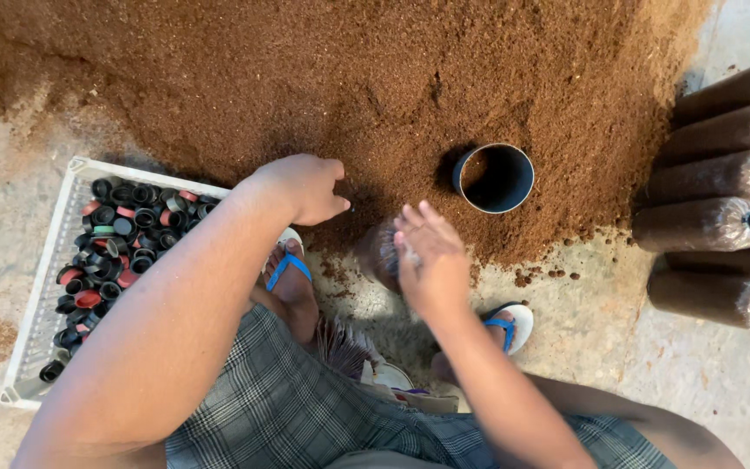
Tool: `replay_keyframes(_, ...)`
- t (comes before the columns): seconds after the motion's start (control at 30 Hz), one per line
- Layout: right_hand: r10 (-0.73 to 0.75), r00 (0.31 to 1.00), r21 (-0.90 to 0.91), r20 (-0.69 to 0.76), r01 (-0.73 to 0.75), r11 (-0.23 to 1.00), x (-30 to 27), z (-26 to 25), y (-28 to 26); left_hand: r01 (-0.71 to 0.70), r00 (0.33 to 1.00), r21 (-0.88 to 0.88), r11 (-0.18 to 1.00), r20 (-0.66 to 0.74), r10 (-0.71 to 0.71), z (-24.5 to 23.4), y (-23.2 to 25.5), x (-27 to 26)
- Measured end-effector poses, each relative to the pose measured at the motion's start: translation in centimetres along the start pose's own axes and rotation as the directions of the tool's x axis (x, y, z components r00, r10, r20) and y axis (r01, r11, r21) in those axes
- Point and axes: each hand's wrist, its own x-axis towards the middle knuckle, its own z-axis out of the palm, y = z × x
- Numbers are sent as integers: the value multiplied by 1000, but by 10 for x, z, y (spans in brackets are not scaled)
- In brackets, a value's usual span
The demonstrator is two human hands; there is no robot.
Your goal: The person fills plastic bags with brown substrate from a large pile using a metal cylinder as a funnel, then secures the openings with black plastic rings.
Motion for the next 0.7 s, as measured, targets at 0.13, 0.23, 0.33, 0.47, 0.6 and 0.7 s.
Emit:
replay_keyframes(0.13, -78, 997, -103, -28, 75, 992, -52, 110, 74, -26, 1000, -19, 999, 8, 26, 10, 2, 0)
replay_keyframes(0.23, -127, 992, -65, -18, 125, 990, -50, 112, 69, -11, 1000, 69, 998, 11, 10, 24, 1, 17)
replay_keyframes(0.33, -101, 994, -89, -52, 96, 991, -60, 112, 76, -86, 995, 173, 981, -26, 92, 60, 5, 31)
replay_keyframes(0.47, 27, 993, 85, 113, -36, 996, -63, 82, 71, -68, 985, 201, 977, 170, 33, 99, 33, 19)
replay_keyframes(0.6, 106, 906, 258, 410, -227, 939, -52, 45, 74, -133, 956, 229, 964, 285, 64, 120, 50, 10)
replay_keyframes(0.7, 212, 759, 135, 615, -366, 921, -48, 30, 72, -98, 941, 88, 991, 333, 63, 109, 54, 6)
